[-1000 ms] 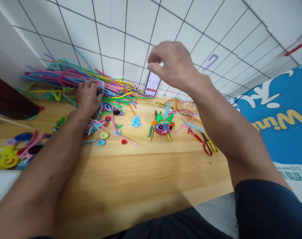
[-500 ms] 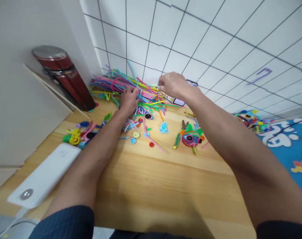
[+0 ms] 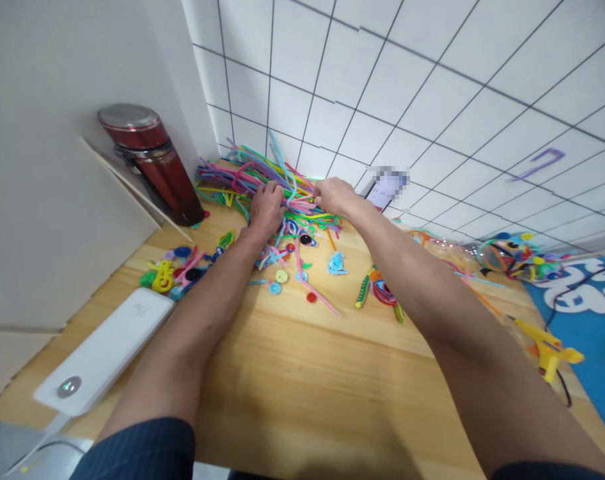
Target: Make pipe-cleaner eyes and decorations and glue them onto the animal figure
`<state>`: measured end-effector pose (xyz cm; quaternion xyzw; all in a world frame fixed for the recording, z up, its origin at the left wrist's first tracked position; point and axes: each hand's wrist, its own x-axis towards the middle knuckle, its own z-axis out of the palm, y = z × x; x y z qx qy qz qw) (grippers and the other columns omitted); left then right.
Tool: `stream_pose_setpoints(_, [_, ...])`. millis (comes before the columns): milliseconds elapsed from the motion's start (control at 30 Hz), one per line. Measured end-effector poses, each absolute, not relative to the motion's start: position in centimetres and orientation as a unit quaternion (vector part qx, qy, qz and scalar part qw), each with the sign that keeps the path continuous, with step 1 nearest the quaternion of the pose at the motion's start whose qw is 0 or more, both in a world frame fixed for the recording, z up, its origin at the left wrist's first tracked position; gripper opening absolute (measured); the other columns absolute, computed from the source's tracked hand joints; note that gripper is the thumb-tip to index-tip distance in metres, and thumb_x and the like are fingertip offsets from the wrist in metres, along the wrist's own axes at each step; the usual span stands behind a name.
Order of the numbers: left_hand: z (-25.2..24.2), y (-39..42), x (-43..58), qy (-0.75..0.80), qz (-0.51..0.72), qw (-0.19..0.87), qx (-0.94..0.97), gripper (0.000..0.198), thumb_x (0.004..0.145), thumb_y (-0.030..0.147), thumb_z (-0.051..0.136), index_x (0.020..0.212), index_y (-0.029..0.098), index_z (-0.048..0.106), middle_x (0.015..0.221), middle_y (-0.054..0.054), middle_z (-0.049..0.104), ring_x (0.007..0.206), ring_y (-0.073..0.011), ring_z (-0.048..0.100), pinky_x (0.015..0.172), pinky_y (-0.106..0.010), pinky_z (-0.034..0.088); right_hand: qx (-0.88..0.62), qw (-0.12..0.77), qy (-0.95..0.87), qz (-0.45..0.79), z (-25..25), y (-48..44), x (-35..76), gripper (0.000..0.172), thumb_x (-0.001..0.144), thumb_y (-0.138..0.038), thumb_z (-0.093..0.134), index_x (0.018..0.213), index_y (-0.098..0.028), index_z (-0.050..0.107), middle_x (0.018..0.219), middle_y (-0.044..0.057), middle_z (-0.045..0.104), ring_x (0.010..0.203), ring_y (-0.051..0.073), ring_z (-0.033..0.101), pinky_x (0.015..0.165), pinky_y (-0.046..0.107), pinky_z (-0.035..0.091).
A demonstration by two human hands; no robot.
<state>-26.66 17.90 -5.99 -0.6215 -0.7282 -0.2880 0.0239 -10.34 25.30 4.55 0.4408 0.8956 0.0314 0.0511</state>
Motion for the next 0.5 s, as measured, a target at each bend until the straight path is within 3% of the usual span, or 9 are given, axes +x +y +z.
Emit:
stream_pose_setpoints(233, [-5.9, 17.8, -26.6, -0.743, -0.283, 0.025, -0.606, 0.032, 0.091, 0.023, 0.069, 0.122, 0.022, 0.062, 0.133, -0.013, 0.059, 0.124, -0.0328, 0.056, 0.104, -0.043, 0.049, 0.413, 0.015, 0.910, 0.006, 2.3, 25.9, -10.5, 0.034, 0.094, -0.018, 0.060, 0.126, -0.021, 0.073, 0.128, 0.014, 0.074, 0.121, 0.035, 0.068, 0.100, 0.042, 0.054])
stream_pose_setpoints(367, [-6.0, 17.7, -26.6, -0.749, -0.300, 0.003, -0.591, 0.023, 0.090, 0.021, 0.066, 0.113, 0.024, 0.066, 0.133, -0.011, 0.059, 0.124, -0.0330, 0.058, 0.101, -0.042, 0.050, 0.428, 0.030, 0.903, -0.013, 1.9, 25.2, -10.6, 0.029, 0.095, -0.023, 0.064, 0.121, -0.023, 0.075, 0.123, 0.012, 0.077, 0.117, 0.032, 0.070, 0.096, 0.037, 0.053])
stream_pose_setpoints(500, [-6.2, 17.6, -26.8, -0.752, -0.304, 0.009, -0.585, 0.027, 0.085, 0.012, 0.062, 0.108, 0.025, 0.067, 0.135, -0.008, 0.061, 0.119, -0.0309, 0.061, 0.097, -0.041, 0.052, 0.415, 0.046, 0.908, -0.031, 1.8, 25.1, -10.6, 0.023, 0.093, -0.026, 0.067, 0.112, -0.024, 0.080, 0.117, 0.006, 0.080, 0.111, 0.024, 0.071, 0.091, 0.028, 0.051])
